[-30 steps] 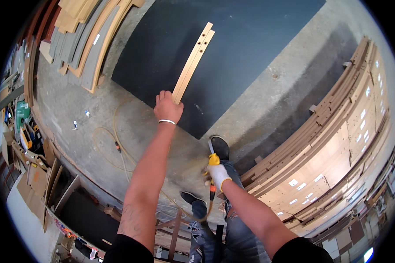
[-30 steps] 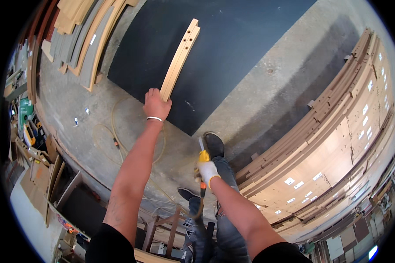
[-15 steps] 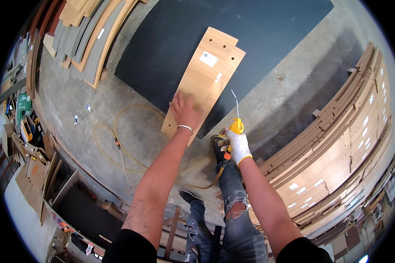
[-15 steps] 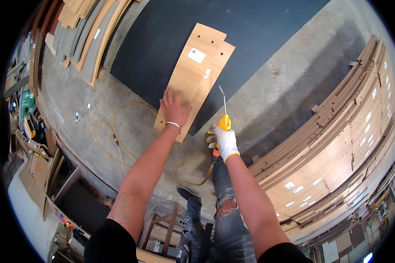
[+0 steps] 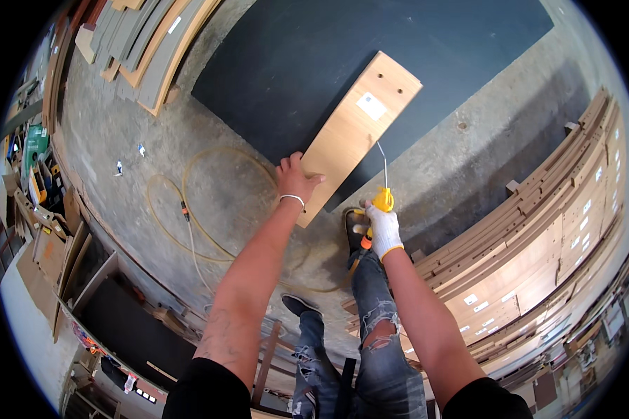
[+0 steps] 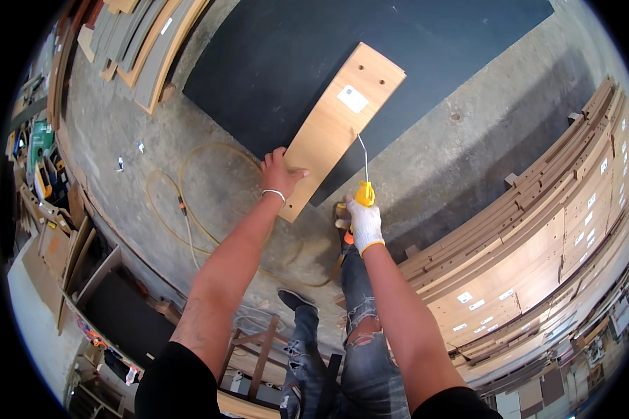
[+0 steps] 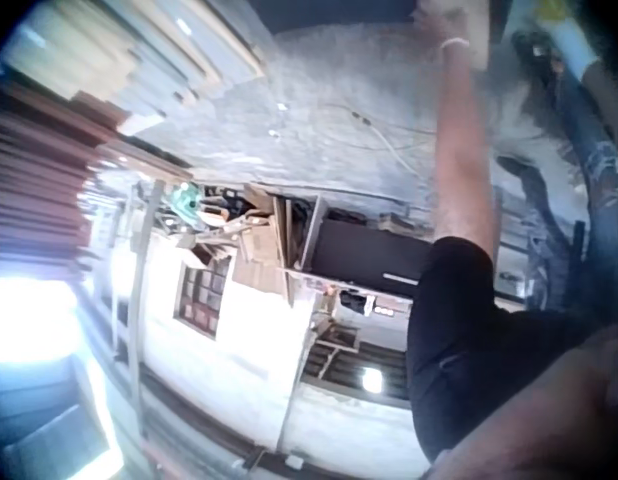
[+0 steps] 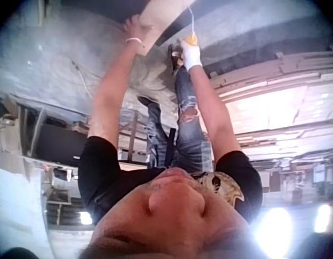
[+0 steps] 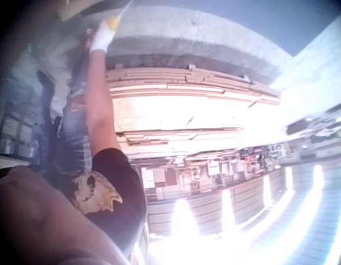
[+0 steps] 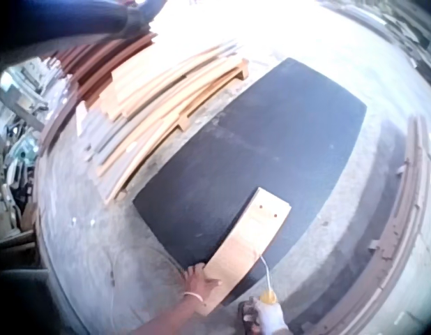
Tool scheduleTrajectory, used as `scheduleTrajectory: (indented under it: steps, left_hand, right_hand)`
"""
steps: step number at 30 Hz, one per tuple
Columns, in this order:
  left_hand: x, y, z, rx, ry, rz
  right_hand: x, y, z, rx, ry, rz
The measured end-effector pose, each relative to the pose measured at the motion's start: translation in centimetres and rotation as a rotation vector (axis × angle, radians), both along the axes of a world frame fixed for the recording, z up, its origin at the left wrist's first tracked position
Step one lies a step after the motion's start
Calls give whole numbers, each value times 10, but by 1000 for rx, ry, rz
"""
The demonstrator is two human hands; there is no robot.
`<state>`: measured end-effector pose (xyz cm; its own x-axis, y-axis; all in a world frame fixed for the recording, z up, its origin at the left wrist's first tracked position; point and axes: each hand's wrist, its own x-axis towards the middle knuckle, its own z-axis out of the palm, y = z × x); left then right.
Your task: The person sprays a liquid onto wooden planks and wipes them with a cloth. They then use a small abrasive pad to rub the edges and holes of the planks. The person handles the planks one at a time, flipping and repositioning them on the workbench.
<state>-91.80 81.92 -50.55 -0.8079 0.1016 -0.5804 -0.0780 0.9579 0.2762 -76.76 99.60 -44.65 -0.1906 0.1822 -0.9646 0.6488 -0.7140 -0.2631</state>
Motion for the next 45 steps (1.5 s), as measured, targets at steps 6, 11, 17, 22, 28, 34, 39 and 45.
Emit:
scheduleTrajectory:
  steps: [6, 11, 17, 22, 28, 34, 39, 45]
  left_hand:
    - [5, 9, 6, -124, -153, 95]
    - [23, -53, -5, 62, -379, 229]
    - [2, -53, 55, 316, -255, 187]
    - [-16, -56, 76, -60, 240, -231]
    - [-66, -7, 61, -139, 158, 19]
    - [-77, 23, 62, -109, 145, -117]
    - [-61, 15, 108, -4, 279, -93]
    - [-60, 26, 134, -7, 293, -133]
  right_hand:
    - [-37, 5, -37, 89, 85, 277]
    - [-79, -31, -9, 114, -85, 507]
    - [-53, -18, -30, -47, 329, 264]
    - [-4, -26, -13, -33, 172, 210]
    - [72, -27, 18, -152, 51, -45]
    - [96, -37, 34, -154, -46, -81]
    - [58, 0, 40, -63, -97, -196]
    - [65, -39, 34, -219, -76, 241]
